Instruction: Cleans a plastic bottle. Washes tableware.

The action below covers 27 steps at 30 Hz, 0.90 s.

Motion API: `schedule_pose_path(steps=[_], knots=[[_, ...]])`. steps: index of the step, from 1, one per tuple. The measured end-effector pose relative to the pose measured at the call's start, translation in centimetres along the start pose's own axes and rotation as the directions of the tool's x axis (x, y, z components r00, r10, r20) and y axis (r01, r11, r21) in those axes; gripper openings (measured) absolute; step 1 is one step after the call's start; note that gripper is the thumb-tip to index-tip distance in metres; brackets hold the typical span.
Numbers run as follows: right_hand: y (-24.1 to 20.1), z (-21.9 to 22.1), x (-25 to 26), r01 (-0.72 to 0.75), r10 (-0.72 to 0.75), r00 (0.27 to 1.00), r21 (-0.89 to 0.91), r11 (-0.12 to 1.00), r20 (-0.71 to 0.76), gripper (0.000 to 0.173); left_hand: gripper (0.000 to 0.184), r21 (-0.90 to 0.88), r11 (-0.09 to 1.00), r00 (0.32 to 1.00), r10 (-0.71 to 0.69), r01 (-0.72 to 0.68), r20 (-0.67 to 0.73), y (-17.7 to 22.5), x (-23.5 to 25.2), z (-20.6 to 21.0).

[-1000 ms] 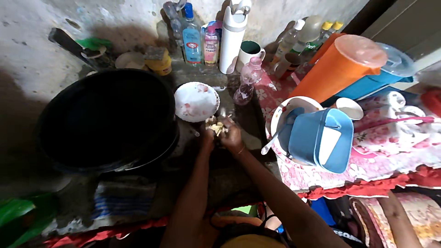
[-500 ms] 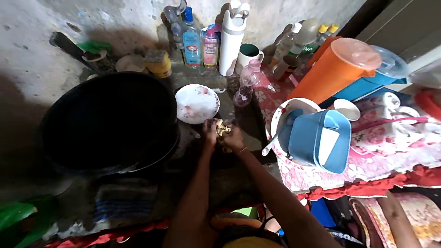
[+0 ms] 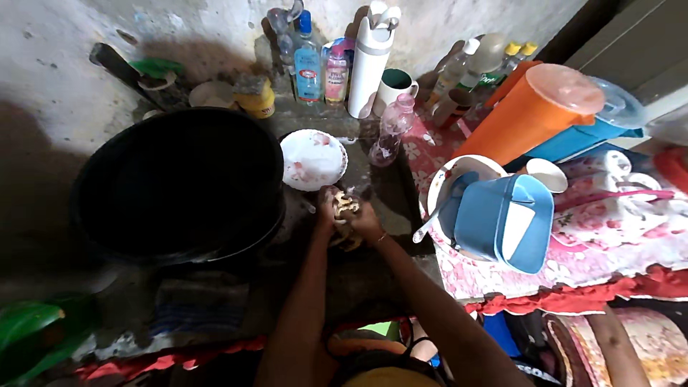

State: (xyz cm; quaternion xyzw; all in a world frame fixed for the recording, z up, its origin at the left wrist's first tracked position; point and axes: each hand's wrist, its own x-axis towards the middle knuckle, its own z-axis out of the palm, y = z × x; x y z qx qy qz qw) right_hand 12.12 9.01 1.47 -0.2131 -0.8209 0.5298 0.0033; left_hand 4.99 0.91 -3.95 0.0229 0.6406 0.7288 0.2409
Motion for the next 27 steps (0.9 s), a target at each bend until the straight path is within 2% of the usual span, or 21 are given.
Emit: schedule_pose_path(steps=[2,4,7,10,13,16,19,23,27], knots=[[0.0,-1.7,0.0,0.009,0.027,0.982,-0.185,0.983,0.186,0.041,0.034,0.004,1.000,1.000,-0.026,0.026,-0.013,-0.2,-0.4,0.3],[-0.3,-2.5,0.1,0.039,0.048,0.970,-0.349,0.936,0.237,0.048,0.035,0.002,1.000,1.000,-0.027,0.027,-0.003,-0.6,-0.2,0.7],[0.2,-2.1,-0.3,-0.027,0.089,0.989,-0.441,0.897,0.121,0.049,0.037,0.094,0.991,0.996,-0.092,0.091,0.009,0.7,-1.0,2.1],[0.9,-1.8,-1.0,-0.115,0.153,0.987,-0.438,0.891,0.053,0.051,0.039,0.316,0.944,0.987,-0.133,0.099,0.090,1.6,-1.4,2.2],[0.3,-3.1,-1.8,-0.208,0.272,0.962,-0.552,0.808,0.036,0.057,0.049,0.460,0.888,0.989,-0.055,-0.013,0.136,1.7,-1.3,2.0],[1.1,-3.8,-2.7,-0.311,0.320,0.945,-0.501,0.808,-0.069,0.054,0.048,0.579,0.812,0.953,-0.111,-0.076,0.282,2.5,-1.1,2.6],[1.9,-3.5,-4.0,-0.305,0.291,0.952,-0.424,0.853,-0.099,0.046,0.048,0.706,0.692,0.872,-0.244,-0.151,0.426,2.6,-1.1,4.2],[2.8,-4.9,-6.7,-0.128,0.182,0.982,-0.565,0.815,0.041,0.047,0.048,0.760,0.612,0.832,-0.290,-0.219,0.473,1.8,-0.7,5.8],[4.2,-6.3,-8.3,0.014,0.055,0.994,-0.593,0.805,0.098,0.042,0.040,0.746,0.613,0.748,-0.360,-0.262,0.558,1.6,-0.6,7.6]])
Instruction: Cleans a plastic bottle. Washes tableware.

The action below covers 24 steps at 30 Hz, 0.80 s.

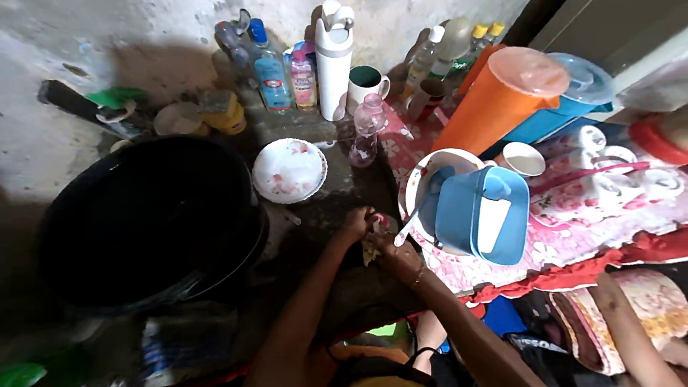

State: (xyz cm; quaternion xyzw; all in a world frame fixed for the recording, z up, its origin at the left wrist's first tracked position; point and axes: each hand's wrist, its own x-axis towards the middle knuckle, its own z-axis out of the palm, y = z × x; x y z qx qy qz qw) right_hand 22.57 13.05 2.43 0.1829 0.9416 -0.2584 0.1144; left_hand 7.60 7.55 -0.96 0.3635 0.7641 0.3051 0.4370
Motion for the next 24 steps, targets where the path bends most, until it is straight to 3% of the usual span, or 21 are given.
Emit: schedule_pose_path(steps=[3,4,6,8,10,12,14,17,20,24], knots=[[0.9,0.7,-0.3,0.060,-0.058,0.994,0.026,0.998,-0.091,0.040,0.035,-0.048,0.997,0.995,0.059,-0.055,0.079,0.9,1.1,-0.6],[1.2,1.3,-0.3,0.089,-0.082,0.983,0.033,0.996,-0.162,0.039,0.035,-0.084,0.992,0.995,0.099,-0.097,0.022,0.6,1.5,-1.4],[1.7,2.4,-0.3,0.114,-0.103,0.955,0.024,0.993,-0.277,0.035,0.034,-0.129,0.979,0.966,0.125,-0.157,-0.227,-1.1,2.2,-4.0],[1.8,2.7,-0.3,0.107,-0.098,0.943,0.009,0.994,-0.318,0.034,0.037,-0.054,0.994,0.843,0.053,-0.097,-0.536,-3.5,2.5,-7.9],[1.8,2.7,-0.4,0.069,-0.064,0.959,0.008,0.998,-0.276,0.036,0.049,0.002,0.993,0.661,-0.077,0.117,-0.747,-6.6,3.1,-12.2],[1.7,2.6,-0.2,0.046,-0.044,0.964,0.001,0.999,-0.261,0.036,0.063,-0.094,0.930,0.480,-0.268,0.356,-0.835,-10.4,4.5,-15.8],[1.5,2.4,-0.2,0.023,-0.018,0.971,0.019,1.000,-0.240,0.037,0.068,-0.232,0.849,0.370,-0.432,0.475,-0.823,-11.8,5.6,-17.7],[1.5,2.4,-0.1,-0.004,0.009,0.982,0.025,1.000,-0.189,0.039,0.068,-0.269,0.792,0.351,-0.509,0.548,-0.786,-11.6,6.1,-18.2],[1.1,1.6,-0.1,-0.053,0.056,0.994,0.031,0.998,-0.097,0.041,0.059,-0.270,0.829,0.359,-0.474,0.490,-0.804,-12.2,6.4,-18.7],[1.5,2.3,0.0,-0.010,0.012,0.986,0.015,1.000,-0.168,0.037,0.065,-0.268,0.846,0.362,-0.455,0.460,-0.813,-13.2,6.5,-19.2]])
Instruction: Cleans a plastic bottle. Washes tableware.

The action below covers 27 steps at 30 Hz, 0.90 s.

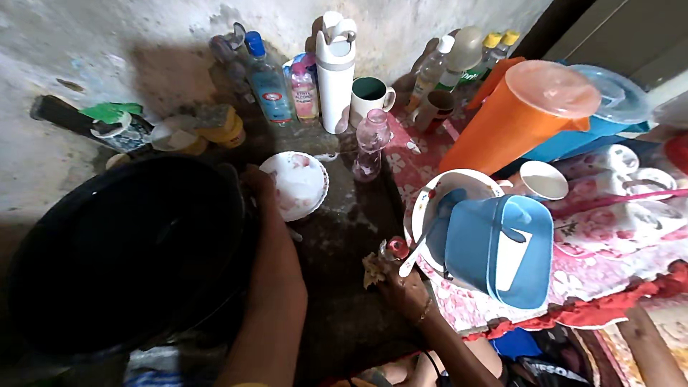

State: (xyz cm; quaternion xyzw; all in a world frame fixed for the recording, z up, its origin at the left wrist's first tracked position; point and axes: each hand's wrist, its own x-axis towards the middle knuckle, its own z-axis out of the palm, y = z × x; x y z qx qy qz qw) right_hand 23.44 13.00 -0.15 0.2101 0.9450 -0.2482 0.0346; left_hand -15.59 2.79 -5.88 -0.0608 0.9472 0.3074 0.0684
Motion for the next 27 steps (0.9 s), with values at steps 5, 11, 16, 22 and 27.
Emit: schedule_pose_path(steps=[5,11,16,22,27], knots=[[0.0,0.3,-0.1,0.023,-0.024,0.999,-0.007,1.000,-0.046,0.035,0.063,0.281,0.956,0.997,0.075,-0.081,0.031,1.5,-1.2,-0.8],[-0.1,0.2,-0.2,0.035,-0.035,0.996,0.000,0.999,-0.083,0.034,0.057,0.227,0.959,0.965,0.117,-0.171,0.235,2.3,-5.1,-0.3],[0.0,0.0,0.0,-0.025,0.025,1.000,0.002,1.000,0.003,0.036,0.061,0.189,0.966,0.948,0.117,-0.178,0.297,1.2,-5.7,-0.8],[-0.2,0.0,0.1,-0.014,0.014,1.000,-0.012,1.000,-0.010,0.037,0.049,-0.074,0.997,0.936,0.047,-0.022,0.348,-0.8,-6.1,-0.4],[-0.7,0.2,0.1,0.091,-0.090,0.995,0.003,0.996,-0.052,0.035,0.045,-0.796,0.462,0.906,-0.047,0.392,0.420,-1.1,-7.9,2.2]])
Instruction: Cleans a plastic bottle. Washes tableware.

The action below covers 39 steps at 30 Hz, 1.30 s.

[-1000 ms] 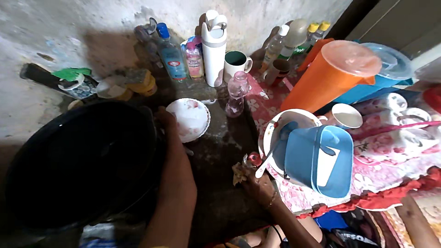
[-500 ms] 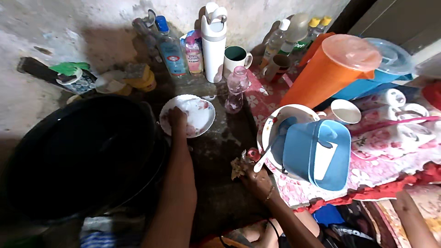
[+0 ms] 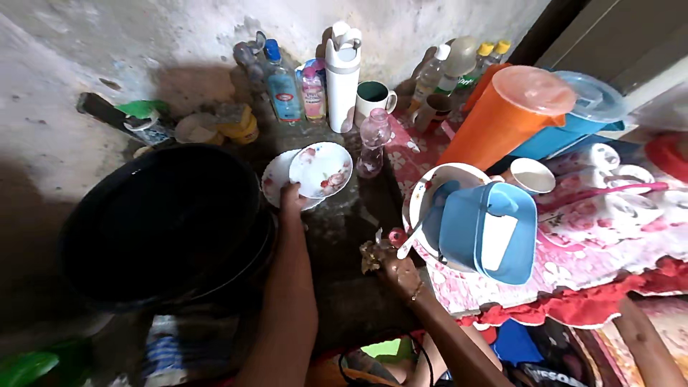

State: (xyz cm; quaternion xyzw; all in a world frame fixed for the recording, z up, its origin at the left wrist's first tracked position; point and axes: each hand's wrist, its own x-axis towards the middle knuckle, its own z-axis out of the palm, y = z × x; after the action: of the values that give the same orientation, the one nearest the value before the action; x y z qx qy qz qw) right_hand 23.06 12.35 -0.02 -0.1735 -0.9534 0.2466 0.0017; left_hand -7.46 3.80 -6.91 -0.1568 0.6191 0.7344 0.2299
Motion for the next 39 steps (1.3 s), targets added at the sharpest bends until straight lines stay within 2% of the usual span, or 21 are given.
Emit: schedule_pose_path(steps=[4,9,11,13,16,20,21,23,25,26,28,30,33,36,38,39], knots=[[-2.2,-1.2,0.6,0.002,-0.014,0.992,0.090,0.996,0.124,0.038,0.046,-0.279,0.958,0.995,-0.084,0.067,-0.049,0.4,-1.8,1.2],[-5.5,-1.9,1.6,0.059,-0.074,0.995,0.186,0.981,0.072,0.041,0.038,-0.548,0.819,0.976,-0.218,0.170,-0.023,1.8,-5.1,1.4],[-6.6,-2.2,2.1,0.127,-0.116,0.991,0.239,0.963,-0.061,0.041,0.040,-0.513,0.843,0.983,-0.182,0.164,0.017,1.5,-5.8,0.8],[-7.4,-3.1,3.1,0.207,-0.142,0.965,0.309,0.928,-0.219,0.040,0.043,-0.369,0.924,0.995,-0.099,0.097,0.015,0.8,-6.1,0.2],[-8.3,-5.0,5.8,0.320,-0.148,0.876,0.323,0.891,-0.460,0.028,0.055,-0.332,0.943,1.000,-0.016,0.017,0.008,0.1,-7.3,-0.4],[-9.2,-7.4,10.5,0.300,-0.020,0.865,0.485,0.821,-0.501,0.038,0.051,-0.278,0.957,0.996,0.092,-0.086,0.008,-1.4,-9.0,-0.8],[-9.3,-7.3,11.6,0.268,0.006,0.874,0.491,0.829,-0.486,0.040,0.050,-0.250,0.964,0.995,0.098,-0.093,0.008,-1.4,-9.4,-0.8],[-8.6,-6.4,13.5,0.106,0.035,0.941,0.390,0.915,-0.338,0.053,0.049,-0.179,0.976,0.992,0.125,-0.121,0.015,-1.4,-9.8,-1.0],[-7.6,-4.5,15.5,-0.032,0.042,0.989,0.073,0.997,-0.143,0.072,0.047,-0.106,0.984,0.989,0.147,-0.143,0.034,-1.2,-10.0,-0.9],[-7.1,-3.3,16.3,-0.035,0.029,0.996,-0.071,0.997,-0.085,0.078,0.047,-0.085,0.985,0.986,0.156,-0.151,0.053,-1.2,-10.1,-0.8],[-6.3,0.0,17.3,0.067,-0.092,0.989,-0.201,0.977,-0.117,0.075,0.047,-0.059,0.983,0.980,0.180,-0.176,0.082,-1.7,-10.0,-0.6],[-6.7,2.5,17.8,0.195,-0.208,0.976,-0.173,0.965,-0.064,0.070,0.043,-0.065,0.980,0.977,0.195,-0.191,0.080,-1.8,-9.7,-0.6],[-9.0,3.6,16.6,0.222,-0.199,0.968,-0.153,0.963,0.152,0.058,0.039,-0.076,0.975,0.975,0.214,-0.209,0.059,-1.8,-9.3,-1.1],[-8.7,3.9,13.8,0.193,-0.186,0.981,-0.153,0.969,0.056,0.046,0.043,-0.007,0.969,0.969,0.246,-0.246,-0.014,-1.5,-9.2,-1.6],[-8.4,2.3,13.1,0.072,-0.059,0.995,-0.183,0.980,0.076,0.050,0.047,0.001,0.964,0.963,0.267,-0.267,-0.039,-1.7,-8.7,-1.5],[-8.1,1.8,13.4,0.017,-0.012,1.000,-0.180,0.983,0.026,0.055,0.047,0.001,0.965,0.964,0.263,-0.263,-0.046,-1.6,-8.7,-1.4]])
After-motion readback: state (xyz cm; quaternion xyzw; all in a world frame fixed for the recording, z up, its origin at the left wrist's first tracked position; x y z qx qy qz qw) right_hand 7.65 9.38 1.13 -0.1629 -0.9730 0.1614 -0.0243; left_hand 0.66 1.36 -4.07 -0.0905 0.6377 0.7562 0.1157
